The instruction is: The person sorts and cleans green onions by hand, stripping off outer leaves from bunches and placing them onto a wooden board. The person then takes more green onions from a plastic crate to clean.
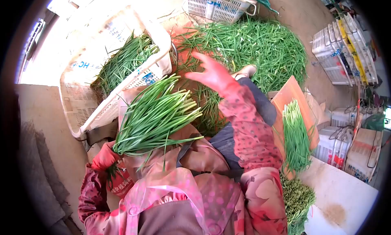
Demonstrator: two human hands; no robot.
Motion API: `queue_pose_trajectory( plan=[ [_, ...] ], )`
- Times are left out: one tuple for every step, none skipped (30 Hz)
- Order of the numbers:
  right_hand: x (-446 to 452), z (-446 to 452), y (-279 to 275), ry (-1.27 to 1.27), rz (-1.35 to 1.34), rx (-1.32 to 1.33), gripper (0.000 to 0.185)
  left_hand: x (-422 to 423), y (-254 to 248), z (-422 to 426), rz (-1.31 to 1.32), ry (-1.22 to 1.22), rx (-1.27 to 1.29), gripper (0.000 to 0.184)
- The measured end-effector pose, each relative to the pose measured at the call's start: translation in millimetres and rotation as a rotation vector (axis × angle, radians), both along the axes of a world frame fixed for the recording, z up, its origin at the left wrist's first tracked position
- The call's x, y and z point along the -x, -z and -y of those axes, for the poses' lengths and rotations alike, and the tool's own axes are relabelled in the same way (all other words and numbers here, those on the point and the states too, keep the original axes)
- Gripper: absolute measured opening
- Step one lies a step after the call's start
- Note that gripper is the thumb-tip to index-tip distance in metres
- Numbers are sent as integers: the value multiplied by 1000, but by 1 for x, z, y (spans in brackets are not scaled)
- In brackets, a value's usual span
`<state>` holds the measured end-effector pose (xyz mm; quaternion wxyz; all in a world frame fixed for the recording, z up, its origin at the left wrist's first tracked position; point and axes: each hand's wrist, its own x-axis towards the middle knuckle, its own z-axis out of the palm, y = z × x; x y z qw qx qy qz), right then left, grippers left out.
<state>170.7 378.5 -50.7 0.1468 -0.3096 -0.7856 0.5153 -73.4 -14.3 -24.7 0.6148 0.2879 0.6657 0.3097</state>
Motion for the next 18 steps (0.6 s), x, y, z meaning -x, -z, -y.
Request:
queue_pose_trajectory(
  plan=[
    [22,11,-14,-86,-48,86,82,1,-2,-3,31,-29,12,33],
    [41,21,-13,-172,-11,173,79,2,-2,-4,27,-19,21,33],
    [59,30,27,-293,-153,-97,74,3,-2,-4,15,2,33,34],
    [66,43,38,-325,50,-60,62,5,-1,-2,4,22,48,36],
    [69,47,45,-310,331,-139,48,7,-1,1,-6,41,62,37],
    [66,45,65,-248,286,-130,42,5,0,2,-21,14,57,34],
    [58,40,85,-192,245,-121,37,5,1,2,-16,13,67,34],
    [49,34,84,-116,261,84,33,3,3,3,21,-20,47,34],
    [38,29,83,-34,278,290,29,1,5,3,59,-51,29,34],
    [27,27,84,10,160,425,24,0,4,1,59,-68,30,31],
    [17,21,71,97,253,503,22,0,1,-1,64,-61,33,31],
    [0,14,79,175,177,575,22,1,-4,-3,36,-53,95,29],
    [-17,8,92,247,100,644,23,1,-9,-4,5,-51,156,27],
    [-26,15,92,225,-54,894,30,-5,-16,-10,51,-115,187,22],
    [-33,23,94,78,-147,1121,40,-7,-18,-10,54,-110,196,22],
    [-29,41,90,-61,-290,1233,42,-9,-18,-9,64,-147,195,20],
    [-21,59,86,-202,-437,1334,45,-10,-18,-10,75,-184,192,19],
    [-16,72,68,-122,-526,1195,44,-8,-15,-4,161,-244,237,25]
  ],
)
